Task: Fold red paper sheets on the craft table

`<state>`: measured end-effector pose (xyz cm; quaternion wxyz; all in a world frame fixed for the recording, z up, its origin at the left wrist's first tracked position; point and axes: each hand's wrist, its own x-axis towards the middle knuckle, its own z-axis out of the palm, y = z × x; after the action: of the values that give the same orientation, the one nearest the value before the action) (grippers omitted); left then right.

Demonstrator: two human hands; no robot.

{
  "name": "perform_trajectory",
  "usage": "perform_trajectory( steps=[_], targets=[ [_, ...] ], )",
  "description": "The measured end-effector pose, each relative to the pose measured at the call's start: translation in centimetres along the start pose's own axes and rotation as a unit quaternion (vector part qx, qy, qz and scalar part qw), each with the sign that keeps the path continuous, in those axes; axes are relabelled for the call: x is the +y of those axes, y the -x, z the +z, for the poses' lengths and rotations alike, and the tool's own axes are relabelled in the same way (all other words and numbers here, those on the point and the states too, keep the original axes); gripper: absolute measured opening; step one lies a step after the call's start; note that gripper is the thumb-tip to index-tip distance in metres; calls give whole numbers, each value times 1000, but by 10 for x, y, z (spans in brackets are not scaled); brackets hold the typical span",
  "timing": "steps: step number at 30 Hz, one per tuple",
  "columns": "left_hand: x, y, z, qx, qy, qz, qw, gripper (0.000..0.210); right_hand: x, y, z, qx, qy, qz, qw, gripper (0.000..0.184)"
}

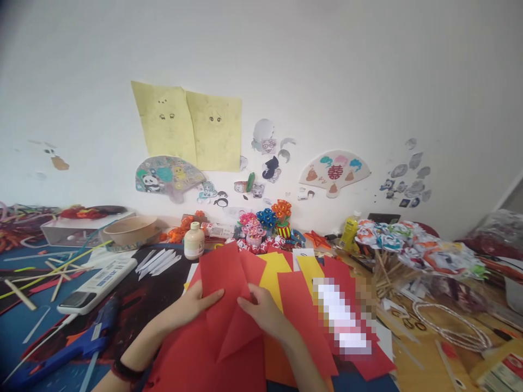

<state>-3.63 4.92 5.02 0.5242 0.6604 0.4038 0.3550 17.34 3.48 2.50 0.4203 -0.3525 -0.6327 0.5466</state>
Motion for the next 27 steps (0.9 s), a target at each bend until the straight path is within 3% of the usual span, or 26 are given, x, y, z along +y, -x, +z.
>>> perform_trajectory(
  steps=[3,7,10,13,16,20,23,27],
  targets=[
    [-11,-8,-1,40,-13,34,999,53,-1,1,0,20,-65,57,996,44],
    [-22,-19,-3,168,-38,92,981,55,-4,0,-2,74,-156,69,983,59],
    [-22,-20,-1,217,-64,115,967,56,6,-5,3,74,-218,52,972,46],
    [-18,-16,6,204,-138,170,954,59,24,-10,10,98,-225,61,967,32],
    [-14,-9,13,173,-289,211,918,83,32,-13,12,134,-226,53,963,30],
    [-10,-4,20,124,-508,157,838,99,20,-11,10,82,-213,15,973,31],
    [-11,-4,24,122,-593,147,782,100,9,-8,8,76,-230,4,970,31],
    [-13,-5,26,139,-614,141,764,100,3,-6,7,43,-258,29,965,44]
  ],
)
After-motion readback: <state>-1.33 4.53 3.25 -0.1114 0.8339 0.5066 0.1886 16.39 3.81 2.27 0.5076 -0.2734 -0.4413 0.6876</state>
